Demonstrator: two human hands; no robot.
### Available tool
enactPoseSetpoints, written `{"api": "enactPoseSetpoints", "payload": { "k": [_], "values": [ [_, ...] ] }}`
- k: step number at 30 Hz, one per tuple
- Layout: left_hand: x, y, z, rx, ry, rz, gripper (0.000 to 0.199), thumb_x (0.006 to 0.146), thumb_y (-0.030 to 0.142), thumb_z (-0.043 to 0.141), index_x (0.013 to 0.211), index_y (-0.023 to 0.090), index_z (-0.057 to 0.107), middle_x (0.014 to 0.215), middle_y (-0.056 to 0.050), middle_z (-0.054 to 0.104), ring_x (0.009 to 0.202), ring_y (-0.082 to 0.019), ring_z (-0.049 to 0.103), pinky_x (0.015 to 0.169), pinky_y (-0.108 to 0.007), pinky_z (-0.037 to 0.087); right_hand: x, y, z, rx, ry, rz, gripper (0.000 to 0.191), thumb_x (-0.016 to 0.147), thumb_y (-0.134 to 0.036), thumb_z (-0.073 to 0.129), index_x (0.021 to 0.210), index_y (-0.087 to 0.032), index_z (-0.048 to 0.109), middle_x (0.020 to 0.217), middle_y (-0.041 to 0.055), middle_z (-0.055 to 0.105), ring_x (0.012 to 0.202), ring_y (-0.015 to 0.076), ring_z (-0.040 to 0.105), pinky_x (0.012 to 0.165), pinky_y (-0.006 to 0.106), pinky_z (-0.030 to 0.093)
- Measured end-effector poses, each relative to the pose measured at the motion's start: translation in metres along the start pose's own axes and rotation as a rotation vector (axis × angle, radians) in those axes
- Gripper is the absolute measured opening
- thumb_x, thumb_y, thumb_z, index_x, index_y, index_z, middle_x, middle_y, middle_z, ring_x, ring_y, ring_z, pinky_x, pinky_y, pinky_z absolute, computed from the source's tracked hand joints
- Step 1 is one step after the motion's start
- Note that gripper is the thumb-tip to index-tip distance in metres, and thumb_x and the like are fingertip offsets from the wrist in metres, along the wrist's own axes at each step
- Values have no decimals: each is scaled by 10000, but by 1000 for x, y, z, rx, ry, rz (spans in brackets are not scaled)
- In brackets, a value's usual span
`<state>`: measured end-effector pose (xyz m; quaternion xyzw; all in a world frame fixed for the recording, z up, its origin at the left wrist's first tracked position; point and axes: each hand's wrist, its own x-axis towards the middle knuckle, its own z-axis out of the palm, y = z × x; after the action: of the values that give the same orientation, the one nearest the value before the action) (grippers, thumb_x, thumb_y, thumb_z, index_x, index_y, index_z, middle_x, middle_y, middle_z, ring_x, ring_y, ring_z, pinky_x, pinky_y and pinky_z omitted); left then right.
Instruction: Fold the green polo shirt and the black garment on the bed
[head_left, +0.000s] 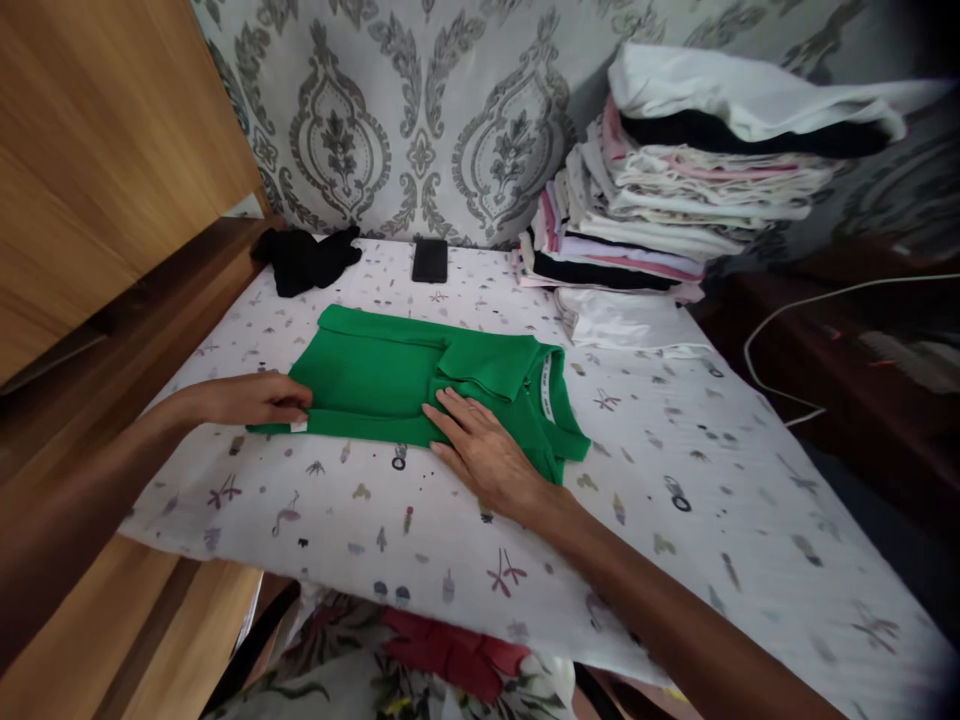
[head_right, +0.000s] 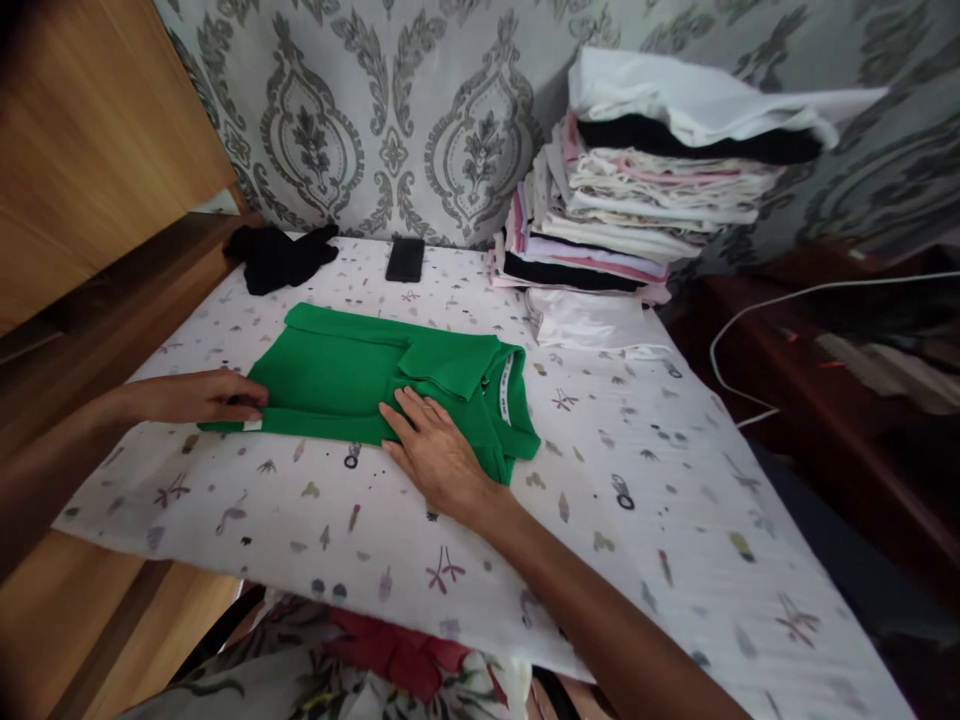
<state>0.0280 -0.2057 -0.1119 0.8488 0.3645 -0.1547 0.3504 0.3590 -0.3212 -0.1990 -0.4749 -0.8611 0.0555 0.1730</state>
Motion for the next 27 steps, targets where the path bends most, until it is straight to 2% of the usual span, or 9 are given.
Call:
{"api": "enactPoseSetpoints", "payload": {
  "k": [4, 7, 12, 15, 17, 19, 23, 27],
  "values": [
    [-3, -6, 4, 57, 99, -1, 357, 920, 503, 425, 749, 197, 497, 709, -9, 524, 659, -153, 493, 595, -243, 364, 2, -5, -3, 22, 8, 30, 451, 1033, -339, 392, 1421, -151, 523, 1508, 190, 477, 1448, 295, 392, 1146, 542, 404],
    [-3, -5, 5, 48, 123, -10, 334, 938, 482, 403, 806, 196, 516, 739, -9, 540, 674, -151, 488, 605, -241, 366, 9, -11, -6, 38, 5, 50, 417, 1026, -312, 408, 1374, -149, 569, 1488, 211, 488, 1445, 327, 388, 1133, 563, 406],
    [-2, -13, 3, -6, 152, -16, 317, 931, 462, 425, 958, 189, 583, 837, -22, 601, 719, -146, 519, 638, -231, 397, 23, -15, -6, 90, 8, 27, 259, 981, -217, 482, 1160, -155, 657, 1472, 190, 500, 1430, 319, 408, 1122, 549, 422],
    [-5, -16, -1, -42, 296, -34, 344, 931, 472, 437, 1048, 187, 591, 914, -41, 624, 780, -154, 557, 676, -234, 426, 29, -12, -2, 138, 60, 43, 211, 972, -181, 453, 1024, -159, 656, 1401, 180, 560, 1366, 311, 484, 1078, 545, 467],
    [-10, -14, -3, -78, 377, -31, 348, 935, 484, 444, 1035, 188, 597, 959, -48, 634, 817, -157, 568, 715, -243, 442, 31, -10, 0, 173, 96, 42, 211, 967, -168, 435, 990, -163, 645, 1356, 179, 591, 1335, 311, 512, 1044, 549, 491],
    [-15, -11, -4, -107, 375, -12, 349, 917, 509, 491, 996, 191, 611, 983, -47, 644, 841, -160, 574, 745, -252, 450, 31, -8, 2, 211, 124, 36, 205, 958, -162, 434, 985, -175, 637, 1327, 174, 610, 1328, 309, 517, 1032, 561, 496],
    [-21, -14, 0, -74, 295, 2, 364, 825, 510, 619, 1002, 193, 638, 1010, -49, 652, 886, -180, 577, 776, -265, 450, 30, -7, 4, 269, 154, 32, 202, 947, -152, 433, 984, -187, 628, 1287, 171, 632, 1321, 296, 522, 1051, 566, 480],
    [-18, -23, 0, -116, 264, -46, 338, 840, 502, 571, 924, 182, 637, 877, -35, 638, 776, -162, 558, 693, -253, 435, 31, -6, 5, 289, 168, 35, 172, 938, -146, 441, 965, -198, 603, 1260, 157, 641, 1313, 290, 534, 1056, 552, 478]
  ]
}}
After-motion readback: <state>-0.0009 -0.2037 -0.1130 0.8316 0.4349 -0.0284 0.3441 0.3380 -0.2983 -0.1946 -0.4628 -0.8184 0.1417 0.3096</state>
